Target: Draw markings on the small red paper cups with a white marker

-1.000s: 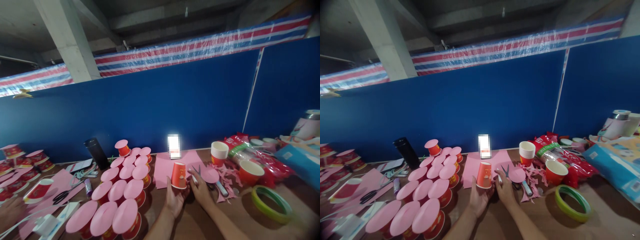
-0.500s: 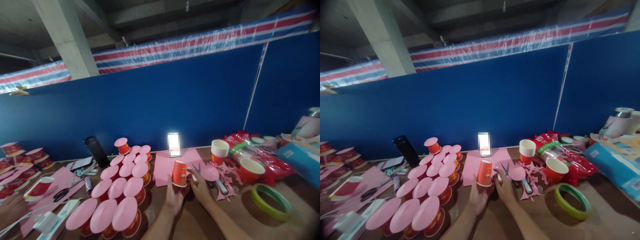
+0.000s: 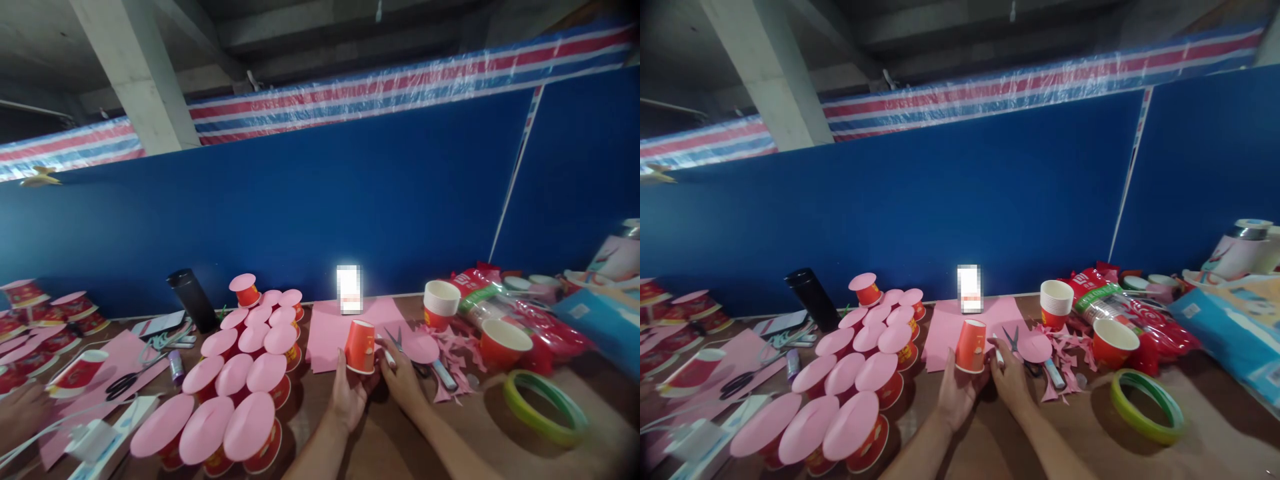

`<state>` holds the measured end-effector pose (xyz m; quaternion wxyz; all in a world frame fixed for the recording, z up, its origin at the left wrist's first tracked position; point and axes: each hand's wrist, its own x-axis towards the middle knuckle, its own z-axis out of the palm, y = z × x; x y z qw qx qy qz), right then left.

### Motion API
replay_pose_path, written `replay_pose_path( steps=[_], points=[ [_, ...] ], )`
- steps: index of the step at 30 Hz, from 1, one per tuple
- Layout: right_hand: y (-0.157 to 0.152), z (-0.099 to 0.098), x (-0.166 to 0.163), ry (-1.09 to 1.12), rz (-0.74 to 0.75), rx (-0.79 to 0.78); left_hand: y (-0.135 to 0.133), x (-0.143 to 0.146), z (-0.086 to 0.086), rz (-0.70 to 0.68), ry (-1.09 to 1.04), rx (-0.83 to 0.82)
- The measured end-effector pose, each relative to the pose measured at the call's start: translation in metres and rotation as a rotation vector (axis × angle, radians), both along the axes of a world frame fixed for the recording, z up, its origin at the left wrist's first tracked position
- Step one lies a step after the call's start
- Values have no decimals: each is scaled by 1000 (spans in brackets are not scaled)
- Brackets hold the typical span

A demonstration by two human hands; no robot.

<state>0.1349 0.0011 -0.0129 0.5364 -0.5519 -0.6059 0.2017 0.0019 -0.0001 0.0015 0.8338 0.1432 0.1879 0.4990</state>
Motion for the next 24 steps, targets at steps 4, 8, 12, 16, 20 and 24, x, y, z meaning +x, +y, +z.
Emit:
replay_pose_path(
  steps=[4, 8, 12, 16, 20, 24],
  points=[
    [0, 0, 0, -13, -5, 7, 0, 0, -1, 9, 8, 2],
    [0, -2, 1, -19, -8, 20, 1, 0, -2, -6, 5, 12],
    [0, -2, 2, -37, -16, 14, 1, 0, -1, -19, -17, 20],
    [0, -1, 2, -59, -20, 13, 0, 0, -2, -31, -13, 40],
    [0, -1, 2, -50, -17, 8, 0, 0, -3, -25, -9, 42],
    [0, -2, 2, -40, -21, 14, 1, -1, -4, -23, 1, 45]
  ],
)
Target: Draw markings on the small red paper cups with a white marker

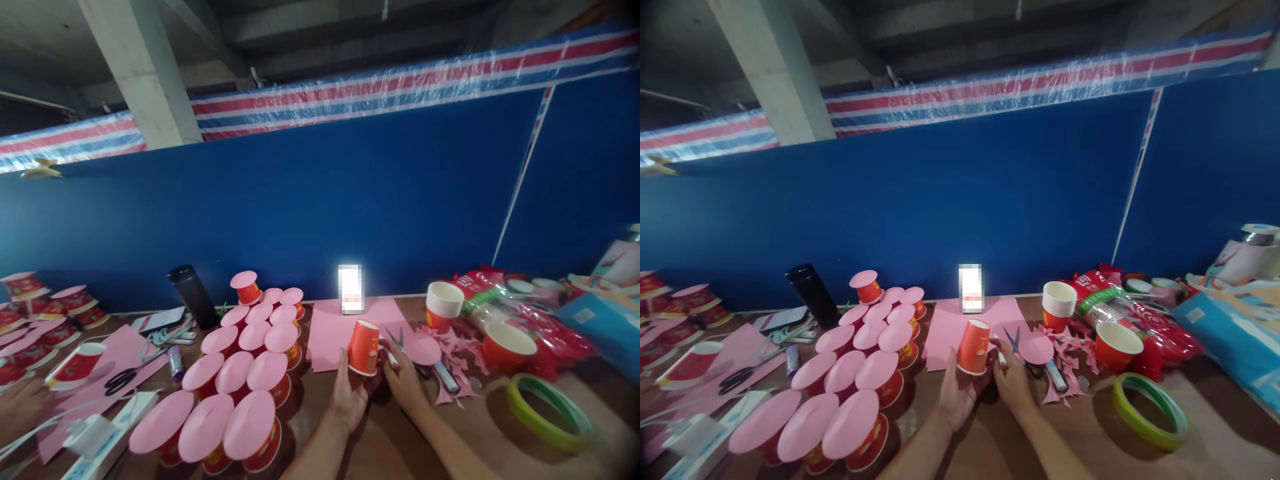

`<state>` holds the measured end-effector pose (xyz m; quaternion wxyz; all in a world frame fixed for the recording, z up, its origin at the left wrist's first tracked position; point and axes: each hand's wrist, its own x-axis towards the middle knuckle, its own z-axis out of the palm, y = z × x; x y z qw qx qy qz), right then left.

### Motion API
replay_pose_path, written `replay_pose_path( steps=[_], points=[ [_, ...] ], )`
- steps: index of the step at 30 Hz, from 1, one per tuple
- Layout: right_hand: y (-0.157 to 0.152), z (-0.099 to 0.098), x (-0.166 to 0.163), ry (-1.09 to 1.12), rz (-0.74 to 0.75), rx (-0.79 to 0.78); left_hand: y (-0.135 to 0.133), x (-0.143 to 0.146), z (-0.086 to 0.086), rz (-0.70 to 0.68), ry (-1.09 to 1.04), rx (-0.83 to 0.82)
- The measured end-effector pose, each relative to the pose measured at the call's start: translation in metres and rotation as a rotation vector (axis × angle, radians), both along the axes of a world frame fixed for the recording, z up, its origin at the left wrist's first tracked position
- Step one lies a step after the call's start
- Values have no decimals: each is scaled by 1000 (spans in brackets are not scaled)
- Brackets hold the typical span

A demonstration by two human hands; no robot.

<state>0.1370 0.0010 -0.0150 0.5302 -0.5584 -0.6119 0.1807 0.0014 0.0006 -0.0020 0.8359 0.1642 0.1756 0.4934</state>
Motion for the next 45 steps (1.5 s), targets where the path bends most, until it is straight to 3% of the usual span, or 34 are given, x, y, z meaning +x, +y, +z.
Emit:
replay_pose_path(
  steps=[9, 33, 45],
  points=[
    [2, -6, 3, -16, 24, 9, 0, 1, 1, 12, -16, -1],
    [-14, 17, -4, -6, 48, -10, -2, 1, 5, 76, 87, 141],
    [-9, 10, -2, -32, 117, -43, -4, 4, 8, 188, 122, 136]
  ],
)
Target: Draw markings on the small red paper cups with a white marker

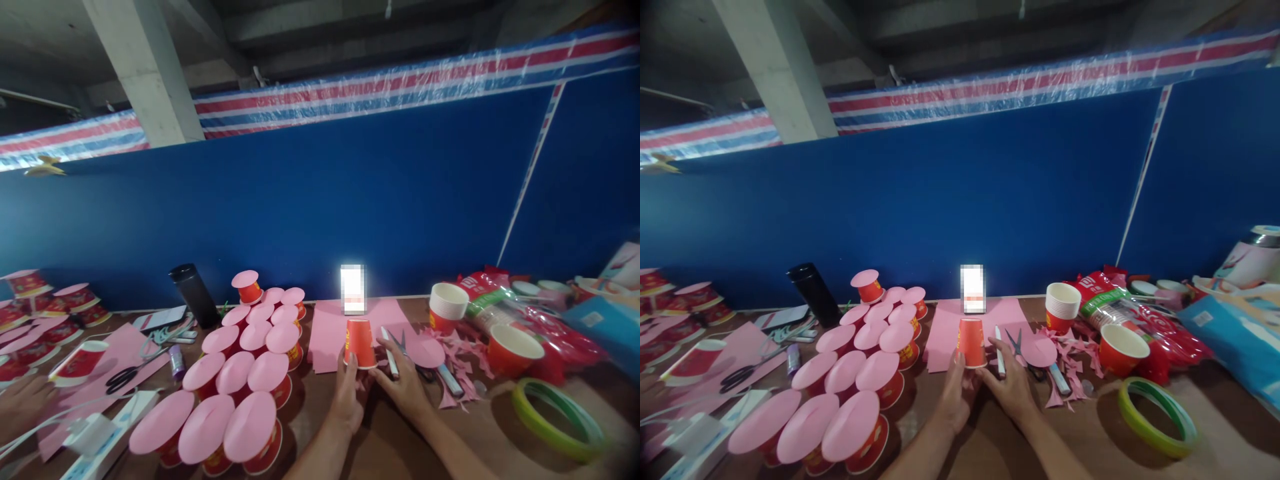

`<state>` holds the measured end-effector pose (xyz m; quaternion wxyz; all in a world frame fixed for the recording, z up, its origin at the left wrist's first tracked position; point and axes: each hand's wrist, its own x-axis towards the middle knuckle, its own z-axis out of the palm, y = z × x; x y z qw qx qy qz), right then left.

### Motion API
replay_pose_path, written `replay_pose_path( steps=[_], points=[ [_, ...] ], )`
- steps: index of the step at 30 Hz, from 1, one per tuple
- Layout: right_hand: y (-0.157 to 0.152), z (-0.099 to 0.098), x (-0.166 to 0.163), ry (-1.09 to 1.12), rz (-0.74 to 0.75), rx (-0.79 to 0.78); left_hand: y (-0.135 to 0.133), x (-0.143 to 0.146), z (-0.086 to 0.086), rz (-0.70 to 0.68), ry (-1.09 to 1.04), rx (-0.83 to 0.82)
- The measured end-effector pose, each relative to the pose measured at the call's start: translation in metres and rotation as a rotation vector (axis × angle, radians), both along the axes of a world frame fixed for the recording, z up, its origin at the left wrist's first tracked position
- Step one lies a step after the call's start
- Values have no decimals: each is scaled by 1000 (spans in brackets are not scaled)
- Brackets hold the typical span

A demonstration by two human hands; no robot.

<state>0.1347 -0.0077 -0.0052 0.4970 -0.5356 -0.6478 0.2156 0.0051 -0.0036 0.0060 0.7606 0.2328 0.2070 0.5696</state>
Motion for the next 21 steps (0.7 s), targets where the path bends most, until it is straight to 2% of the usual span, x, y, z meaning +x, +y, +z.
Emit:
replay_pose_path(
  steps=[10, 16, 21],
  points=[
    [3, -5, 2, -25, -30, 35, 0, -1, -5, 18, 1, 16],
    [2, -3, 2, 11, -39, 23, 6, -2, -8, 1, -70, -63],
    [1, 1, 0, 37, -53, 54, 9, -4, -6, 81, -23, -123]
  ],
)
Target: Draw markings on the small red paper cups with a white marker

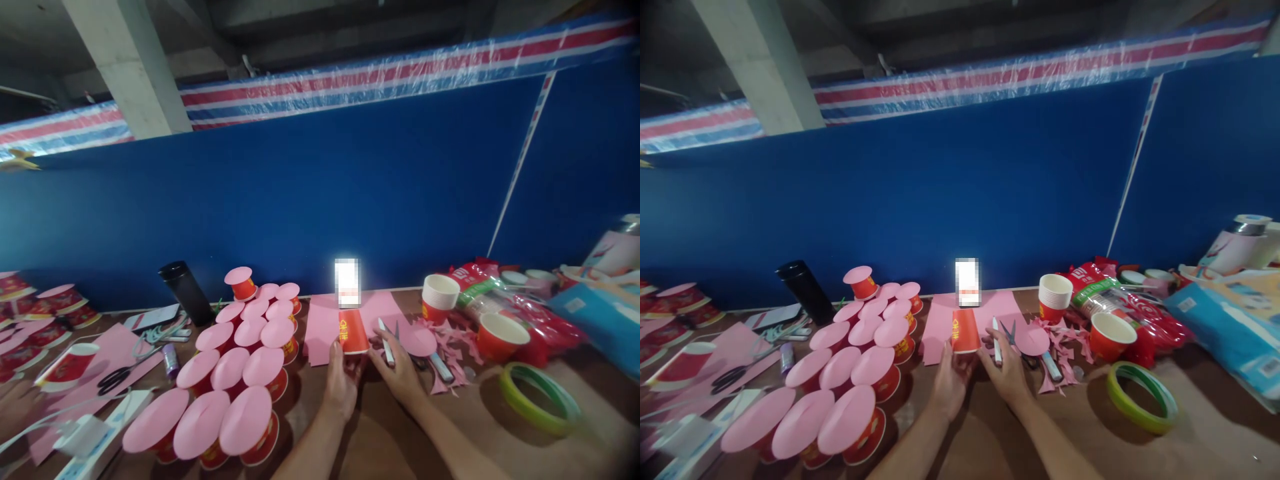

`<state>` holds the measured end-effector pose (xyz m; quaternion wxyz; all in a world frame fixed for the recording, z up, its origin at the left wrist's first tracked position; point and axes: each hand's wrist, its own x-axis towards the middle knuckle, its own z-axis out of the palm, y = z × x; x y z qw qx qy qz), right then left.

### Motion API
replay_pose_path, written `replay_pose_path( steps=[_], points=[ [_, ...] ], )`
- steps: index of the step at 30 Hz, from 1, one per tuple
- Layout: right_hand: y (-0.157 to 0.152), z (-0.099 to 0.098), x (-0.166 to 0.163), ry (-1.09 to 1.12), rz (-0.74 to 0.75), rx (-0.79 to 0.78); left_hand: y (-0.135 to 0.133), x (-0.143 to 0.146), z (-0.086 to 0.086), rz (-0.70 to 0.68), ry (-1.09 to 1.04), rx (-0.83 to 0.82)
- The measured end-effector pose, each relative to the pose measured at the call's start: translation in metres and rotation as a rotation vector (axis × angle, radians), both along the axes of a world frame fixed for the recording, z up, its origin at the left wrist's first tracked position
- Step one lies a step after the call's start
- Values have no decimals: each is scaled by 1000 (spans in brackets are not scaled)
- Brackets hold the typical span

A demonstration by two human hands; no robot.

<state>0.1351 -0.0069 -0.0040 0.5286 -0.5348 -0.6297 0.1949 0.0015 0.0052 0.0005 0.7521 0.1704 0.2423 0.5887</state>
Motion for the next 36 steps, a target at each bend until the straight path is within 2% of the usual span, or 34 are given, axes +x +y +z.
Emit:
replay_pose_path(
  steps=[11, 26, 36],
  points=[
    [8, -7, 3, -48, -66, 62, -11, 7, -4, 40, 244, 227],
    [8, -6, 2, -73, -3, 27, -8, 7, -4, 27, 118, 160],
    [12, -12, 3, -169, 15, 63, -4, 9, -5, 35, 128, 213]
  ],
)
